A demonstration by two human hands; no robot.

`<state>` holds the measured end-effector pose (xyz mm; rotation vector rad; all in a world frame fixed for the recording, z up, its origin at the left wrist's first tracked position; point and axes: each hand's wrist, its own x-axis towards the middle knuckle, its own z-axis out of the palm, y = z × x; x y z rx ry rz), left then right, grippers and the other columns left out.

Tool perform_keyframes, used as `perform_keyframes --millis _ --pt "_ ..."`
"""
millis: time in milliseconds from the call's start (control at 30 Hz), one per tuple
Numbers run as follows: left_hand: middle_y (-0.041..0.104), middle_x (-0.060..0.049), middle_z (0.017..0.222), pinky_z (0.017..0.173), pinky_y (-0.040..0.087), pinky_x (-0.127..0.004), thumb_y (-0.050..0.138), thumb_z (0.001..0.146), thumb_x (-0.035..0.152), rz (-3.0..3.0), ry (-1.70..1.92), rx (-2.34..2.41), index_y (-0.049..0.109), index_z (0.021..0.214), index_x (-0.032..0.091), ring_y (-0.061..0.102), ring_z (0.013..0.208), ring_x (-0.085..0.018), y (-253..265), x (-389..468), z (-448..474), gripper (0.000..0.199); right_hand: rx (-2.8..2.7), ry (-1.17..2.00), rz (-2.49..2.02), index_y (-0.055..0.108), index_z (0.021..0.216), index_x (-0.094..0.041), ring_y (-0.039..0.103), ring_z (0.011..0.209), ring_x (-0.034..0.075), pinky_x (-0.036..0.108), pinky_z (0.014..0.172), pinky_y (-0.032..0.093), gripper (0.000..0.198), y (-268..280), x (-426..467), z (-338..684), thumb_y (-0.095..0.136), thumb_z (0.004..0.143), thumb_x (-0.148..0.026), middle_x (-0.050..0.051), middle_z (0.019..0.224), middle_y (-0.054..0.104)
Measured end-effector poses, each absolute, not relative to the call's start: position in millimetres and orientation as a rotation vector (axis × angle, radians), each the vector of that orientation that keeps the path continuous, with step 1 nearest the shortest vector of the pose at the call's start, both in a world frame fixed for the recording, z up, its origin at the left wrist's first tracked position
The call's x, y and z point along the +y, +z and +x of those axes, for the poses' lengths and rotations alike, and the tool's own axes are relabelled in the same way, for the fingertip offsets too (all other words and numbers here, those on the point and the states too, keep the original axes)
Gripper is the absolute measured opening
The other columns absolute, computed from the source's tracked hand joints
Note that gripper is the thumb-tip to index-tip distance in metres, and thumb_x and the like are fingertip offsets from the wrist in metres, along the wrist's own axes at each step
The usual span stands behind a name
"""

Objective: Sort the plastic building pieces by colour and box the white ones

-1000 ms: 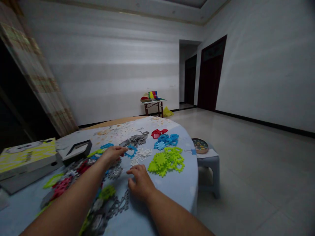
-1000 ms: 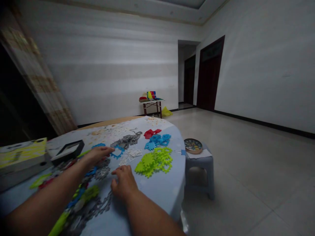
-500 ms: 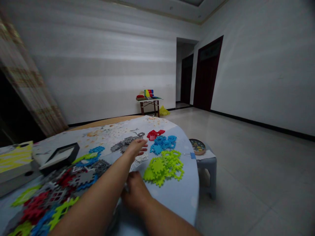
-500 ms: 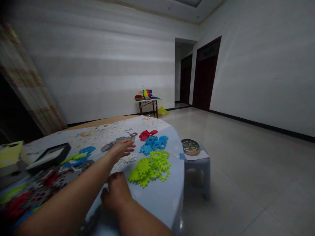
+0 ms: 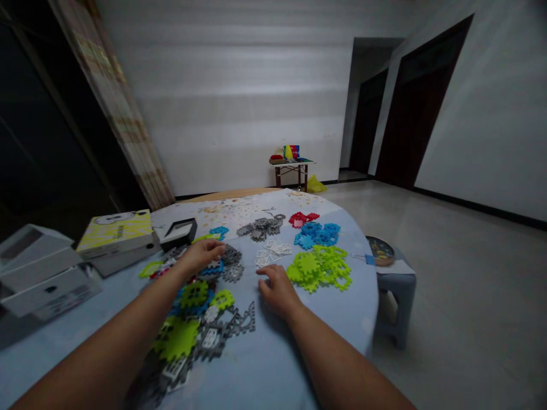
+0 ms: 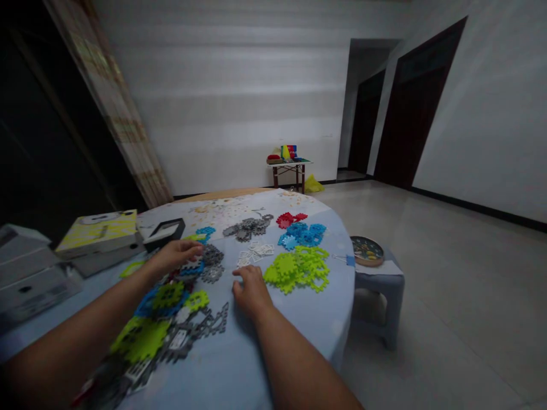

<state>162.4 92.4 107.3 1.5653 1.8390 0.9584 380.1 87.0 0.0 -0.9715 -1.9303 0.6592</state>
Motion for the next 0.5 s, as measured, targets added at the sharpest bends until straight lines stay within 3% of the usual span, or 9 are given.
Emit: perform_keyframes --millis 133,333,500 --pt "0.069 -0.003 0.069 0.062 0.045 -0.028 0.064 0.053 0.057 1.688 0.760 1.855 0.069 0.076 0.018 0.061 0.069 -0.021 104 61 140 0.046 -1.930 0.646 -0.983 0.066 0.100 -0.016 0.051 0.102 0.022 0.037 0.094 0.040 0.027 -2 88 381 0.053 0.077 -0.012 0.010 0.100 0.062" --pt "0.072 -0.002 0.090 0.076 0.046 -0.029 0.055 0.066 0.051 1.976 0.221 1.886 0.070 0.092 0.022 0.063 0.085 -0.022 96 33 143 0.041 -1.927 0.632 -0.993 0.066 0.099 -0.016 0.052 0.102 0.022 0.036 0.094 0.039 0.026 -4 89 382 0.054 0.077 -0.012 0.010 0.100 0.063" --pt "0.067 -0.005 0.113 0.095 0.037 -0.036 0.059 0.069 0.036 2.217 0.028 1.910 0.067 0.103 0.023 0.057 0.107 -0.025 90 26 153 0.038 -1.933 0.617 -1.006 0.067 0.098 -0.020 0.053 0.101 0.021 0.035 0.094 0.039 0.025 -6 89 382 0.054 0.077 -0.013 0.007 0.099 0.063"
